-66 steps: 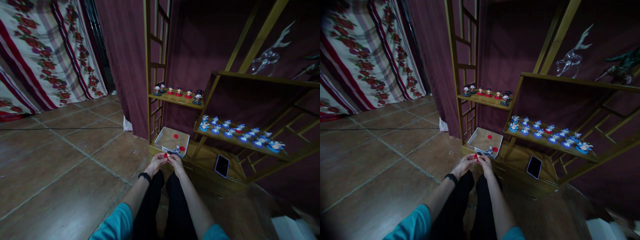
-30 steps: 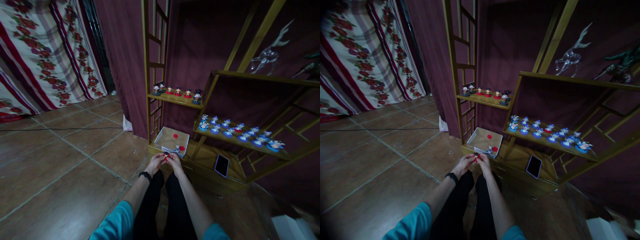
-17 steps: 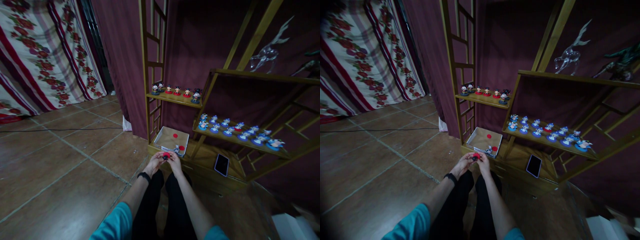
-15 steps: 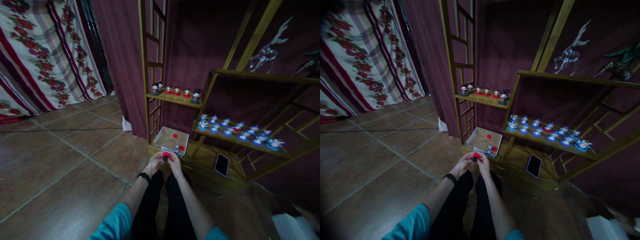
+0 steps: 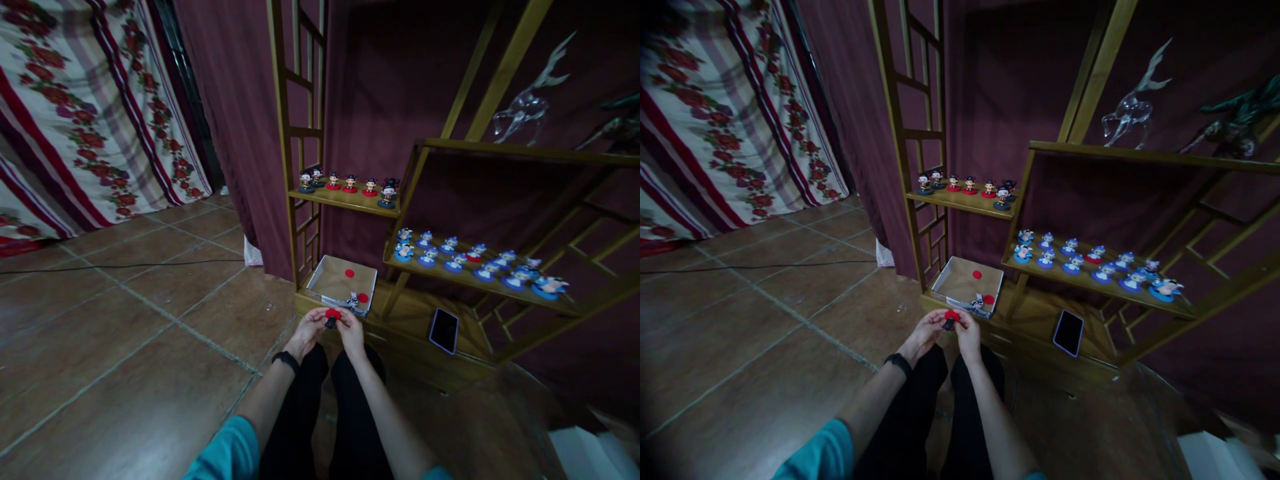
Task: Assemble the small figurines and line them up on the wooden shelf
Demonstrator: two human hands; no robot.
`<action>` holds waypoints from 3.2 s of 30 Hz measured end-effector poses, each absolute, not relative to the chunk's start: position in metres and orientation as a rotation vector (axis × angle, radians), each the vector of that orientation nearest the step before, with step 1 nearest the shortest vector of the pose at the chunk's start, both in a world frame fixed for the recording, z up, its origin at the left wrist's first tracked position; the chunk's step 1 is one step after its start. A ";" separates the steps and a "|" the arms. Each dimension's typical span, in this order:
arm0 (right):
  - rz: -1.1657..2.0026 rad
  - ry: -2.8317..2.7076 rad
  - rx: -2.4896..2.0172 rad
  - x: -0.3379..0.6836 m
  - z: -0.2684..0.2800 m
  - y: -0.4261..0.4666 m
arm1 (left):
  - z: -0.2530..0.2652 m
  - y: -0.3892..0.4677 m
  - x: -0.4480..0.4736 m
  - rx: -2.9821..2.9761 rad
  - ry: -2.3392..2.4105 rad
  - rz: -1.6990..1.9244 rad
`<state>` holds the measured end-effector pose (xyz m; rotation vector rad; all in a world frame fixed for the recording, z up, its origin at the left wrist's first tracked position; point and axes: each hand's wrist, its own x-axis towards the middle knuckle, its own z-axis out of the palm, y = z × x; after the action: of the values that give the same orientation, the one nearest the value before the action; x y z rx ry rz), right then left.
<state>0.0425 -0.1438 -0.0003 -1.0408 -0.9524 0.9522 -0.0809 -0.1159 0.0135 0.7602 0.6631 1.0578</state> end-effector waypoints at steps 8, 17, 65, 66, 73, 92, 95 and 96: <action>1.098 -0.882 -1.035 0.046 -0.001 -0.140 | 0.010 -0.114 -0.078 0.716 0.754 1.002; 1.249 -0.772 -1.035 0.048 0.001 -0.140 | 0.011 -0.113 -0.076 0.641 0.793 0.967; 1.421 -0.633 -0.997 0.049 0.002 -0.140 | 0.020 -0.122 -0.083 0.664 0.636 0.998; 1.417 -0.644 -0.994 0.049 0.003 -0.140 | 0.019 -0.122 -0.083 0.652 0.638 0.991; 1.320 -0.743 -0.993 0.045 0.005 -0.140 | 0.018 -0.117 -0.080 0.563 0.718 0.947; 1.334 -0.746 -1.006 0.046 0.008 -0.141 | 0.019 -0.117 -0.077 0.562 0.726 0.829; 1.346 -0.742 -0.965 0.046 0.010 -0.142 | 0.020 -0.118 -0.079 0.573 0.676 0.838; 1.342 -0.737 -0.961 0.045 0.011 -0.142 | 0.021 -0.119 -0.079 0.575 0.660 0.847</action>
<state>0.0455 -0.1421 0.0113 -0.9606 -0.7372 1.3422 -0.0794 -0.1186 0.0205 0.5750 0.6605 0.8474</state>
